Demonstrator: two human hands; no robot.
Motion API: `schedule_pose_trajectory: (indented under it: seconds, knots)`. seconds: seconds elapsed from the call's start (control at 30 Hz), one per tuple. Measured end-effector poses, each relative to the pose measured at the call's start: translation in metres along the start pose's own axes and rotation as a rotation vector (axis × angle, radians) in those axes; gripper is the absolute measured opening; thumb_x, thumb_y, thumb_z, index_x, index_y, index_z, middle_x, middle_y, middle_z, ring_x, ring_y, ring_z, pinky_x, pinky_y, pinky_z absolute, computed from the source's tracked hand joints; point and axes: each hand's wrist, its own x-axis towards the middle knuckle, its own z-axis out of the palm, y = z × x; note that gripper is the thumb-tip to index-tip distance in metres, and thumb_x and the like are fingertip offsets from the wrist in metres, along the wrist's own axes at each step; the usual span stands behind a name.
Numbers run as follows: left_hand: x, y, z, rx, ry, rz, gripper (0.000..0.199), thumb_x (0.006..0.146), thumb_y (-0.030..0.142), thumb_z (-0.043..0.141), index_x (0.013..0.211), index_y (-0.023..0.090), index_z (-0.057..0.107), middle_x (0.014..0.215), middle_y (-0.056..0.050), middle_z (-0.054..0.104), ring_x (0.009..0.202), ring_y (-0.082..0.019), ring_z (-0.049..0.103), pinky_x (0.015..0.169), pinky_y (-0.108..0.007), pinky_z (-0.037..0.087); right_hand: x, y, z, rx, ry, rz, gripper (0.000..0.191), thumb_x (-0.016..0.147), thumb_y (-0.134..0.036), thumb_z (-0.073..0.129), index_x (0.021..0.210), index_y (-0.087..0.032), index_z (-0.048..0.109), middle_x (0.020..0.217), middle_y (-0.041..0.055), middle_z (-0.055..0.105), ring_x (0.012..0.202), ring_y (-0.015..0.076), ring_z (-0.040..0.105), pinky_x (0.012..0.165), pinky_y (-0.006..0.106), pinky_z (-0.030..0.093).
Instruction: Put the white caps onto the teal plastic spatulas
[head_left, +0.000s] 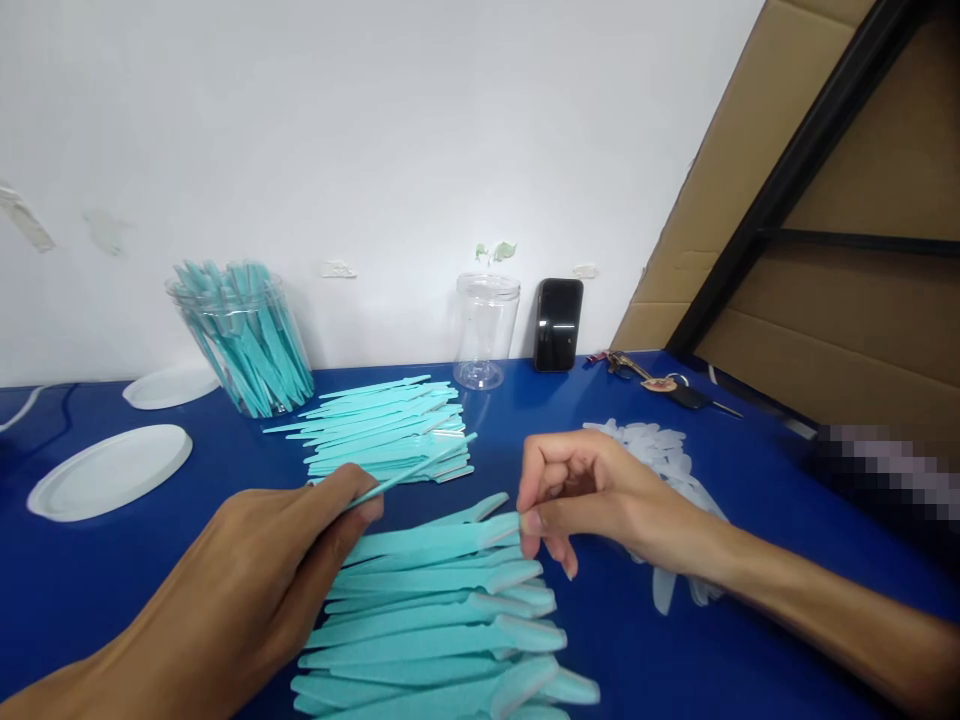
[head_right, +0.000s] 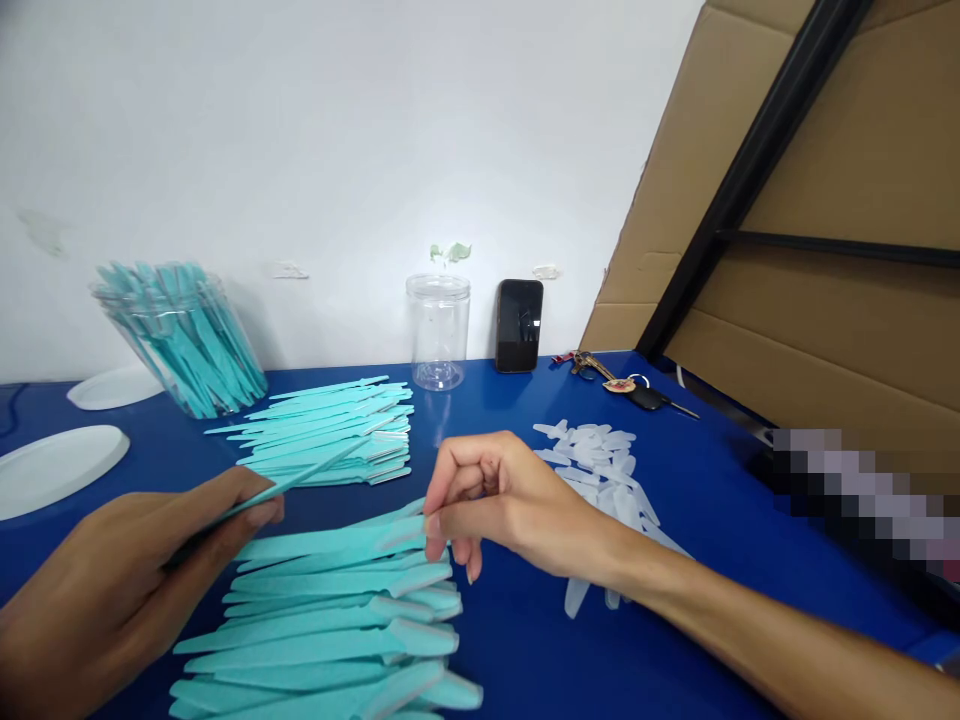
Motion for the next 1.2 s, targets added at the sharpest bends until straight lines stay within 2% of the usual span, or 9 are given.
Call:
schedule_pose_trajectory:
  seconds: [0.1,0.3,0.47,0.63,0.77,0.9,0.97,1.07,1.2]
  knots:
    - [0.002,-0.015,-0.004,0.030,-0.001,-0.027,0.020,0.116,0.031,0.045,0.099,0.029,0.055,0.056,0.013,0.053,0.038,-0.011,0.043,0.043,-0.027,0.031,0.001,-0.003,-0.007,-0.026,0.018,-0.017,0.012,0.078,-0.010,0.081,0.079,-0.016,0.072,0.072,0.0036,0.082,0.053,0.0105,0.067,0.050,0.019,0.059]
    - [0.010,-0.031,-0.009,0.044,0.123,-0.114,0.028,0.113,0.034,0.049,0.086,0.028,0.054,0.054,0.013,0.043,0.042,-0.010,0.033,0.043,-0.026,0.025,0.004,-0.002,-0.010,-0.067,0.031,0.019,0.016,0.078,-0.015,0.088,0.080,-0.017,0.071,0.073,0.0036,0.081,0.055,0.0110,0.067,0.050,0.019,0.058]
    - [0.005,-0.026,-0.002,-0.009,0.014,-0.080,0.028,0.115,0.033,0.048,0.089,0.028,0.054,0.060,0.011,0.051,0.043,-0.011,0.044,0.047,-0.027,0.033,0.005,0.004,-0.011,-0.105,-0.066,0.110,0.027,0.078,-0.027,0.095,0.080,-0.019,0.069,0.072,0.0020,0.078,0.054,0.0108,0.062,0.046,0.019,0.055]
    - [-0.002,-0.021,0.002,-0.092,-0.090,-0.065,0.025,0.116,0.032,0.048,0.096,0.026,0.061,0.081,0.005,0.068,0.067,-0.014,0.064,0.065,-0.024,0.049,0.005,0.001,-0.015,-0.279,-0.096,0.130,0.021,0.082,-0.028,0.091,0.082,-0.018,0.073,0.066,-0.0030,0.071,0.044,0.0067,0.049,0.038,0.017,0.036]
    - [-0.001,-0.019,0.002,-0.127,-0.107,-0.046,0.028,0.116,0.035,0.047,0.096,0.027,0.064,0.087,0.003,0.072,0.076,-0.017,0.071,0.065,-0.024,0.051,0.005,-0.015,-0.028,-0.374,0.057,0.044,0.022,0.083,-0.034,0.089,0.080,-0.019,0.074,0.060,-0.0043,0.063,0.044,0.0080,0.043,0.040,0.022,0.029]
    - [-0.003,-0.016,0.007,-0.137,-0.030,-0.095,0.036,0.118,0.044,0.043,0.094,0.030,0.065,0.088,0.003,0.076,0.079,-0.018,0.073,0.063,-0.026,0.051,0.005,-0.034,-0.062,-0.709,0.462,-0.228,0.020,0.085,-0.035,0.084,0.077,-0.020,0.073,0.056,-0.0048,0.056,0.053,0.0128,0.047,0.056,0.029,0.038]
    - [-0.005,-0.014,0.010,-0.147,0.001,-0.133,0.038,0.118,0.048,0.042,0.095,0.031,0.068,0.091,0.002,0.078,0.079,-0.020,0.073,0.062,-0.028,0.051,0.005,-0.040,-0.083,-1.001,0.616,-0.224,0.016,0.089,-0.031,0.077,0.078,-0.020,0.074,0.059,-0.0022,0.059,0.059,0.0164,0.054,0.064,0.033,0.042]
    - [-0.008,-0.013,0.013,-0.163,-0.001,-0.149,0.039,0.118,0.050,0.043,0.097,0.032,0.071,0.089,0.001,0.077,0.079,-0.021,0.073,0.062,-0.030,0.051,0.003,-0.043,-0.108,-1.303,0.589,-0.012,0.013,0.090,-0.025,0.074,0.078,-0.020,0.079,0.068,0.0024,0.068,0.069,0.0208,0.062,0.069,0.035,0.043]
    - [-0.010,-0.012,0.016,-0.180,-0.008,-0.174,0.039,0.118,0.053,0.043,0.101,0.031,0.070,0.088,0.003,0.074,0.079,-0.018,0.071,0.072,-0.030,0.053,0.004,-0.039,-0.116,-1.364,0.494,0.117,0.008,0.082,-0.030,0.087,0.080,-0.023,0.087,0.077,0.0046,0.072,0.076,0.0245,0.065,0.066,0.035,0.039]
